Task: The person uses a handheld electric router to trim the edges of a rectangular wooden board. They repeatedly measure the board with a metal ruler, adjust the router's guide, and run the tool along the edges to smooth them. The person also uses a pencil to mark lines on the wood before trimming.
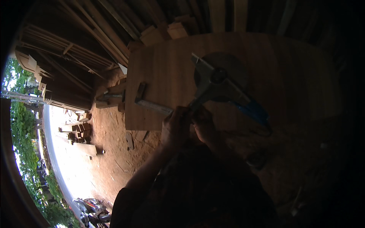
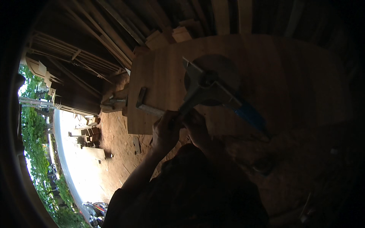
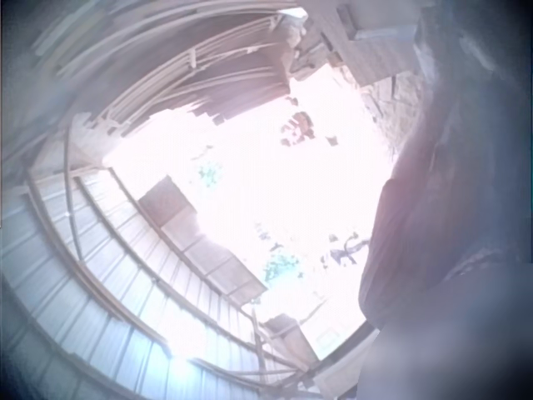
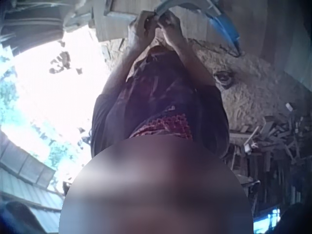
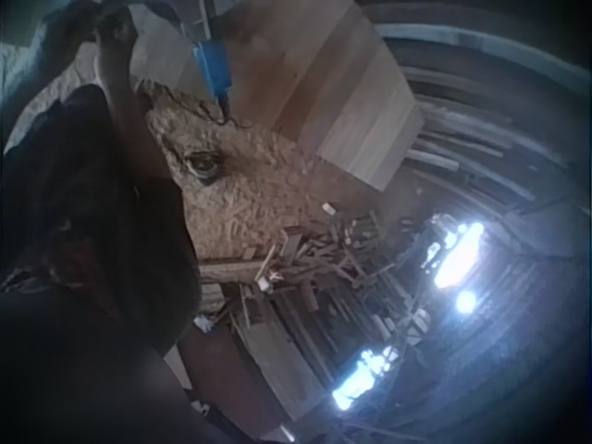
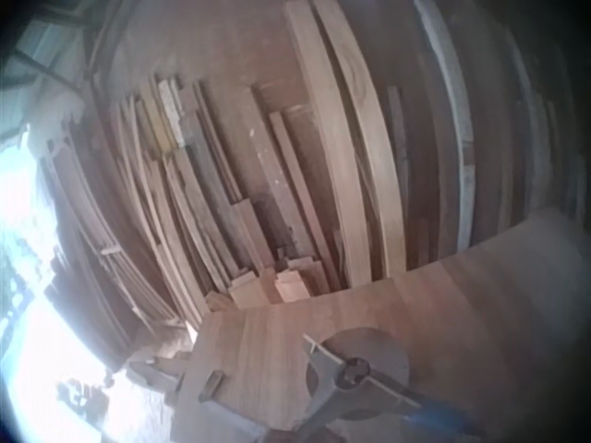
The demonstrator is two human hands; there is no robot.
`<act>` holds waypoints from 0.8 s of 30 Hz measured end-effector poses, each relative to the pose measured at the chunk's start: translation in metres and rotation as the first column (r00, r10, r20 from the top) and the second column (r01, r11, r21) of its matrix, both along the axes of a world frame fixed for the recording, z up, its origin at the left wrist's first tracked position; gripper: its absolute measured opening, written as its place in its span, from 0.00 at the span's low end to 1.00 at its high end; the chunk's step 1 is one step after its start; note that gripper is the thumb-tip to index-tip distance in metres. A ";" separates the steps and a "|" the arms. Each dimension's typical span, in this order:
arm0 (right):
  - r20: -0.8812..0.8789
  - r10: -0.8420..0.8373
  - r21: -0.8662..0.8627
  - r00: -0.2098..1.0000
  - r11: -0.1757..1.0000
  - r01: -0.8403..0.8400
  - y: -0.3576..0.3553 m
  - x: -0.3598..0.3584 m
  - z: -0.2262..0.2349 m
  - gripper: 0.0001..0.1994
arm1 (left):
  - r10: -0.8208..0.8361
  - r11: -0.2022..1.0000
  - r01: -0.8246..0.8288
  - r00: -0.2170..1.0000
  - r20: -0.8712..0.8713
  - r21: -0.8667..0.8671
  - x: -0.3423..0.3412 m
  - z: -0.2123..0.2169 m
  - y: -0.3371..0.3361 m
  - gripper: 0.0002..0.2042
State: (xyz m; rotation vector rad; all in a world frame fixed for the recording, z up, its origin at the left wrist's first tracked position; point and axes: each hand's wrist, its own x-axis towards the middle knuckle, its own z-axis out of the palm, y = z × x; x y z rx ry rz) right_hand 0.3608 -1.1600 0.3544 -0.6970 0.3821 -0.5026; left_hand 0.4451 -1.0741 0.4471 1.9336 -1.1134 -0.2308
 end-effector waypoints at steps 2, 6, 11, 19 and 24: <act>-0.052 -0.034 0.053 0.998 0.998 0.037 0.005 0.005 -0.003 0.14 | 0.007 1.000 -0.007 1.000 -0.006 0.007 0.000 -0.001 -0.001 0.05; 0.018 -0.082 0.172 0.996 0.982 0.078 0.005 0.002 -0.001 0.13 | 0.015 0.999 -0.016 0.999 -0.040 -0.028 -0.001 -0.001 0.000 0.04; -0.022 -0.051 0.207 0.998 0.977 0.055 -0.013 -0.021 0.009 0.09 | 0.045 0.999 -0.045 0.999 -0.010 0.029 0.000 0.000 0.001 0.04; -0.125 -0.016 -0.124 0.992 0.992 0.001 -0.040 -0.024 0.018 0.09 | 0.050 0.999 -0.049 0.999 -0.013 0.006 -0.001 -0.002 0.002 0.05; -0.199 -0.057 -0.303 0.978 0.953 -0.006 -0.045 -0.023 0.024 0.11 | 0.044 0.999 -0.044 0.999 -0.013 -0.013 -0.002 -0.003 0.001 0.04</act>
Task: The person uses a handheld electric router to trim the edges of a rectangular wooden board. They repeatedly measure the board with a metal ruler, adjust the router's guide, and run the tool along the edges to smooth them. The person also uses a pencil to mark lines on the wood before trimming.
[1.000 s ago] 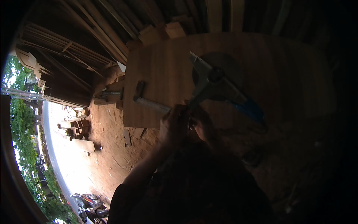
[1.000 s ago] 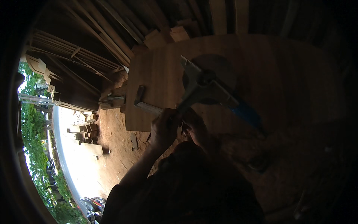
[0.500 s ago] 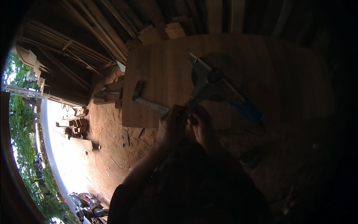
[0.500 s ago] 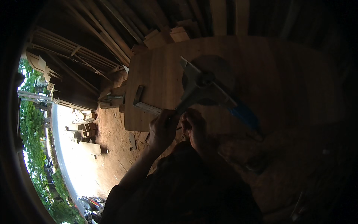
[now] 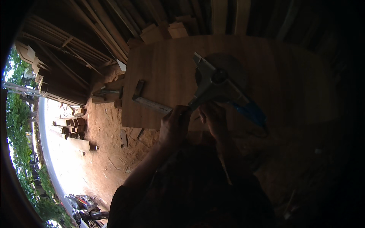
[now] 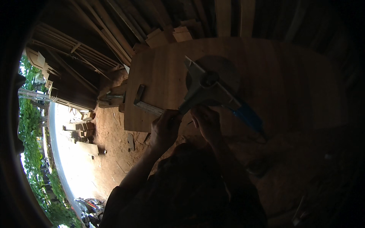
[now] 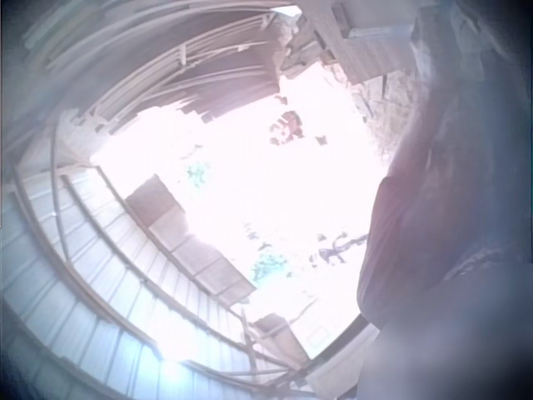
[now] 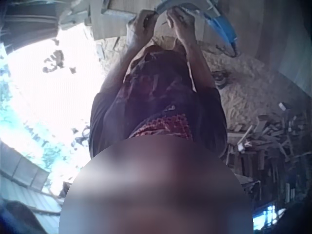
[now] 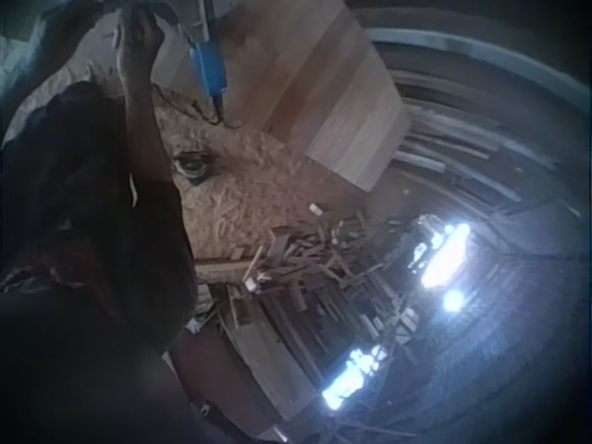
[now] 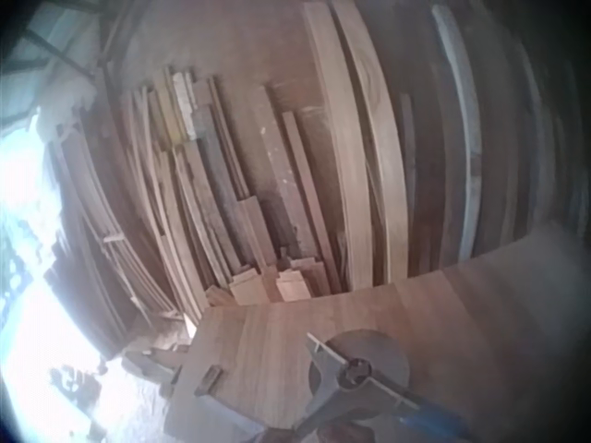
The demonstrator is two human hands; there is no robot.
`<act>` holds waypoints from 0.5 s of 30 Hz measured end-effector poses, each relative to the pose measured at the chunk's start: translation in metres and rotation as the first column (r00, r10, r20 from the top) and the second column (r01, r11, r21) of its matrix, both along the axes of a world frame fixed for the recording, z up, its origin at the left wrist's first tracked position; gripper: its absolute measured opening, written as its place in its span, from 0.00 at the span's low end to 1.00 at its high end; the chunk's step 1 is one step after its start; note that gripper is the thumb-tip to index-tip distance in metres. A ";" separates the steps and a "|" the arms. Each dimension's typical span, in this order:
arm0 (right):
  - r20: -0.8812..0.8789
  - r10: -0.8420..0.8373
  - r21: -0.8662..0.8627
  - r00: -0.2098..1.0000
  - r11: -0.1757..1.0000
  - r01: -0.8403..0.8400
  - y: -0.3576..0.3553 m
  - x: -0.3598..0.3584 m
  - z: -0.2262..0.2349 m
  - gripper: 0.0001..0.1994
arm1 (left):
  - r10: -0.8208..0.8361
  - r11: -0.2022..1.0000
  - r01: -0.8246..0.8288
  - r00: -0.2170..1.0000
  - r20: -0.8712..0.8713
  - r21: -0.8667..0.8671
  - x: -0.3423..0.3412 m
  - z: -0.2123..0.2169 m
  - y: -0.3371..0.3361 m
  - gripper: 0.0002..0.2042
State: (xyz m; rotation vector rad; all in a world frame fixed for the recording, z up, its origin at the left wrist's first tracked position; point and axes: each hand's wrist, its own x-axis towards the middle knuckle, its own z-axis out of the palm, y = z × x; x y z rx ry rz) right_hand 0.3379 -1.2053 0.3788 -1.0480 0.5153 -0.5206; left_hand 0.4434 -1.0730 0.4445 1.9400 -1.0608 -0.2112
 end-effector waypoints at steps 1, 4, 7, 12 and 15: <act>0.003 -0.003 -0.035 1.000 0.999 0.003 0.000 0.000 0.001 0.11 | -0.001 1.000 0.001 1.000 0.004 -0.009 0.000 0.000 0.000 0.04; 0.016 -0.023 -0.102 1.000 0.994 0.024 -0.001 0.000 0.005 0.10 | -0.006 1.000 0.007 1.000 0.019 -0.025 -0.001 0.001 0.000 0.04; -0.005 -0.019 -0.118 1.000 0.993 0.019 -0.002 -0.001 0.007 0.09 | -0.006 1.000 0.007 1.000 0.030 -0.020 -0.001 0.001 0.000 0.04; 0.009 -0.011 -0.134 1.000 0.991 0.012 -0.003 -0.002 0.004 0.09 | 0.001 1.000 -0.001 1.000 0.012 -0.021 -0.002 0.002 -0.001 0.04; -0.020 -0.006 -0.171 1.000 0.985 0.002 -0.005 -0.004 0.000 0.08 | 0.004 1.000 -0.004 1.000 0.011 -0.015 -0.002 0.004 -0.001 0.04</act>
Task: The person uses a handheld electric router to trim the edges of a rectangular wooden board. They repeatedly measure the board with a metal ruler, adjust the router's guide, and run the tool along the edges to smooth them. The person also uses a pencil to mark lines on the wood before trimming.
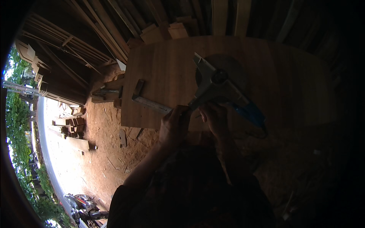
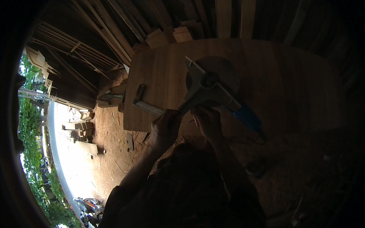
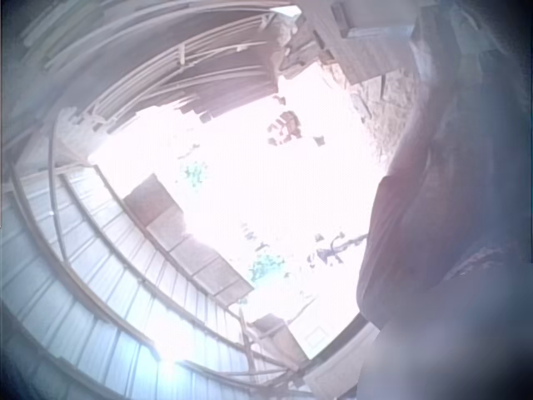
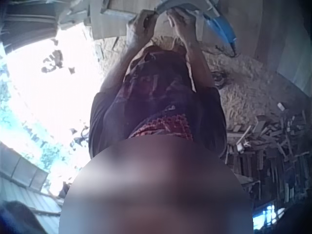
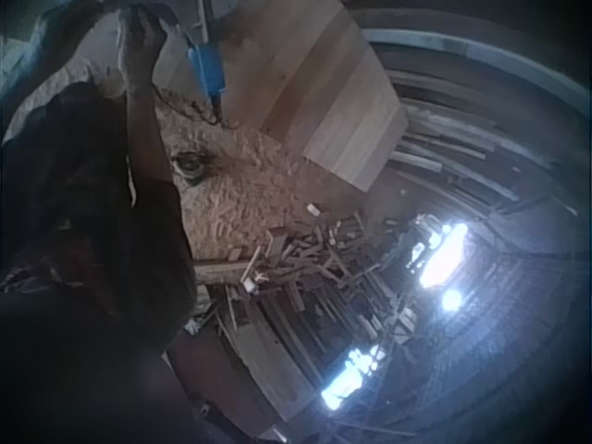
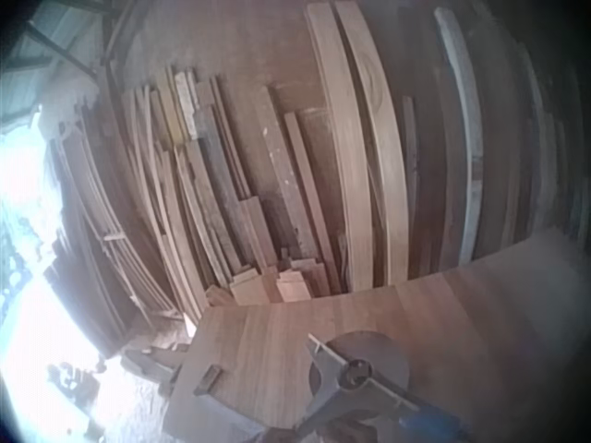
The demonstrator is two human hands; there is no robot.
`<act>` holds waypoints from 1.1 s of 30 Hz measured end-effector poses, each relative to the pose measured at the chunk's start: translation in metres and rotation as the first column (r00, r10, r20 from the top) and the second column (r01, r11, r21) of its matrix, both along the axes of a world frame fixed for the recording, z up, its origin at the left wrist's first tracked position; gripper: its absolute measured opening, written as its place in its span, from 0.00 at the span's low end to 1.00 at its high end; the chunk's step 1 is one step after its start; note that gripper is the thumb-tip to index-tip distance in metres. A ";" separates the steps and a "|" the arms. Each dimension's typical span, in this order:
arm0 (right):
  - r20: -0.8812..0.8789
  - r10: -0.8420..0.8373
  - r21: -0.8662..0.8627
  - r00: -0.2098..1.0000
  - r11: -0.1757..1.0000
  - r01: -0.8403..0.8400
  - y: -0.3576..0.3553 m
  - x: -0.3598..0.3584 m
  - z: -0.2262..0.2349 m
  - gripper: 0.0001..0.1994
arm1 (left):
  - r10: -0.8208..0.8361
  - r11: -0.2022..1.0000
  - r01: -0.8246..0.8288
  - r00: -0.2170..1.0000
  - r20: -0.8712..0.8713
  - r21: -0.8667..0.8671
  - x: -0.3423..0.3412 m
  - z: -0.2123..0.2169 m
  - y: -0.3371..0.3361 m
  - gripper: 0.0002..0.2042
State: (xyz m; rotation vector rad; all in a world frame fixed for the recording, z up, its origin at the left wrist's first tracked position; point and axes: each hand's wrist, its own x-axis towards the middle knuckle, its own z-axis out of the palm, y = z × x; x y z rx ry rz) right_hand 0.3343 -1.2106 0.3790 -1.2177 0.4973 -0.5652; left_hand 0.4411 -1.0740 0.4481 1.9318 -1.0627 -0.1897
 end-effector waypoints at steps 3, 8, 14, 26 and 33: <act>-0.091 0.066 -0.005 0.994 0.998 -0.066 -0.003 -0.003 -0.004 0.06 | 0.009 1.000 -0.009 1.000 0.002 0.012 0.000 0.001 -0.001 0.04; -0.013 0.105 -0.094 0.994 0.990 -0.106 0.000 0.002 -0.008 0.08 | -0.023 1.000 0.022 0.998 0.052 0.017 0.000 0.004 -0.002 0.03; -0.022 -0.052 -0.355 0.998 0.934 0.041 0.006 0.010 -0.014 0.08 | -0.032 0.999 0.031 0.999 0.034 0.010 0.001 0.002 -0.001 0.04; -0.006 0.064 0.170 0.998 0.983 -0.062 -0.004 0.001 -0.012 0.10 | 0.021 0.999 -0.021 1.000 0.012 -0.029 0.000 0.000 0.000 0.04; -0.048 0.046 0.101 0.998 0.994 -0.041 -0.005 0.003 -0.007 0.12 | 0.012 1.000 -0.011 1.000 0.027 -0.026 0.000 -0.003 0.000 0.04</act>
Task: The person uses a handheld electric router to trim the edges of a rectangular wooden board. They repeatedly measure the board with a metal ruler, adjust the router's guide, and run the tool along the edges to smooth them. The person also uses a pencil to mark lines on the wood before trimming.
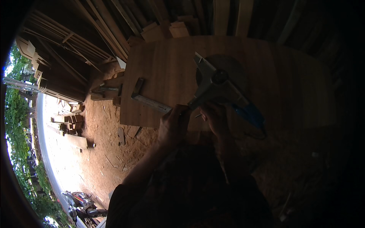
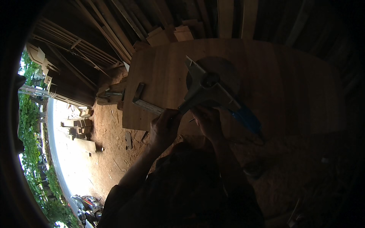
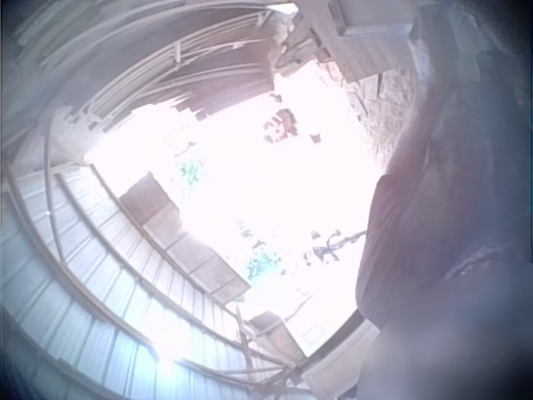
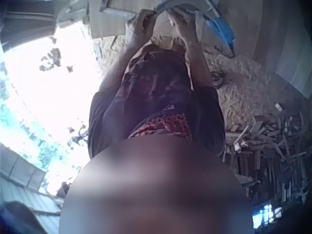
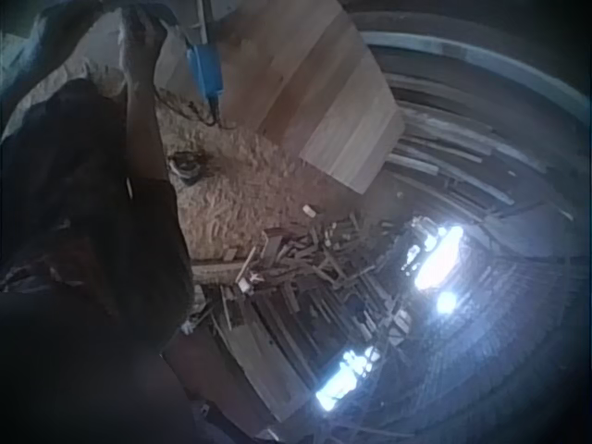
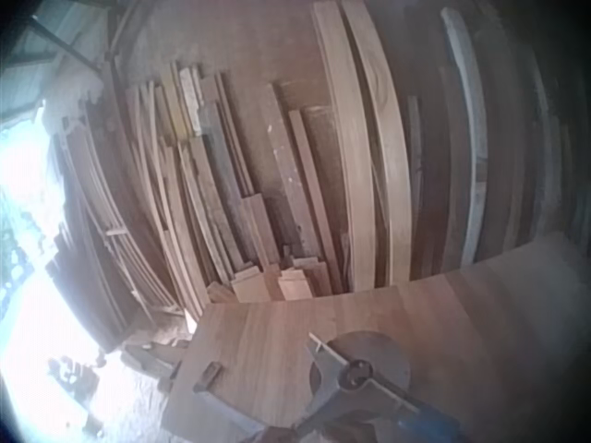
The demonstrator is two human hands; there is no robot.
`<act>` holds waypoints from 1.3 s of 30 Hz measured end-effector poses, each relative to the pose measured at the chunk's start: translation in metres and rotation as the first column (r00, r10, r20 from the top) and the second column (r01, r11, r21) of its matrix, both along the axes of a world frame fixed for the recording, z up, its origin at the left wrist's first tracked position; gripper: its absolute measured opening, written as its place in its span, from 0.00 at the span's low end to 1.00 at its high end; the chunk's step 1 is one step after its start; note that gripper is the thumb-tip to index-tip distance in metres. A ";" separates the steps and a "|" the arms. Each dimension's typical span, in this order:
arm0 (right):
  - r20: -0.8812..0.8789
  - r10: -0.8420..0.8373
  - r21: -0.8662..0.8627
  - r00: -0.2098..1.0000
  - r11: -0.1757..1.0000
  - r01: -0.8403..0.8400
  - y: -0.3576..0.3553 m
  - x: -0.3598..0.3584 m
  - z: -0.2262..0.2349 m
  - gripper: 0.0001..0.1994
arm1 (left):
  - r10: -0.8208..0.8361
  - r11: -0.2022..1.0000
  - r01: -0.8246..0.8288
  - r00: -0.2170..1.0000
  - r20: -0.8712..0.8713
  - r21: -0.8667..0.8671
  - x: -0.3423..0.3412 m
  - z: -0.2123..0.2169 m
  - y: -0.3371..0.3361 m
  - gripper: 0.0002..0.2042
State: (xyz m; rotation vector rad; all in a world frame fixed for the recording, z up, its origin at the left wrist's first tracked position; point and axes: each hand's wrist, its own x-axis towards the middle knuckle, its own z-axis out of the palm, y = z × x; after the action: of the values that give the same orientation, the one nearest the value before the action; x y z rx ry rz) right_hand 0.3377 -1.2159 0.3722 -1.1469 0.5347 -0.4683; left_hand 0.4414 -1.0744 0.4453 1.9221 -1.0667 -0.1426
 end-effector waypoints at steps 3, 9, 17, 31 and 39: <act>-0.001 0.019 -0.045 1.000 0.999 -0.019 -0.002 -0.004 -0.004 0.10 | -0.004 1.000 0.004 1.000 0.000 -0.003 0.000 0.000 0.000 0.04; -0.199 0.001 0.129 0.980 0.991 0.025 0.032 -0.029 -0.045 0.07 | 0.001 0.999 0.000 0.999 -0.042 0.040 0.000 0.002 0.001 0.04; -0.113 0.039 0.047 0.993 0.998 -0.034 0.037 -0.034 -0.047 0.09 | 0.059 0.996 -0.055 0.996 -0.067 0.067 -0.004 0.006 -0.001 0.10; 0.048 0.007 0.200 0.999 0.980 -0.016 0.030 -0.009 -0.002 0.12 | -0.033 0.998 0.031 0.999 0.026 0.058 0.003 0.001 0.001 0.14; 0.242 -0.089 0.433 0.966 0.901 -0.026 0.042 0.006 -0.022 0.13 | -0.045 0.998 0.044 0.999 0.017 0.050 0.004 0.001 0.002 0.14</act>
State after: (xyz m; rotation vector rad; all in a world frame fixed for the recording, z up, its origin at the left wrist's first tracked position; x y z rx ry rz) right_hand 0.3437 -1.1740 0.3500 -0.6363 0.4037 -0.4875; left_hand 0.4457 -1.0723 0.4467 1.9474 -1.1284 -0.1783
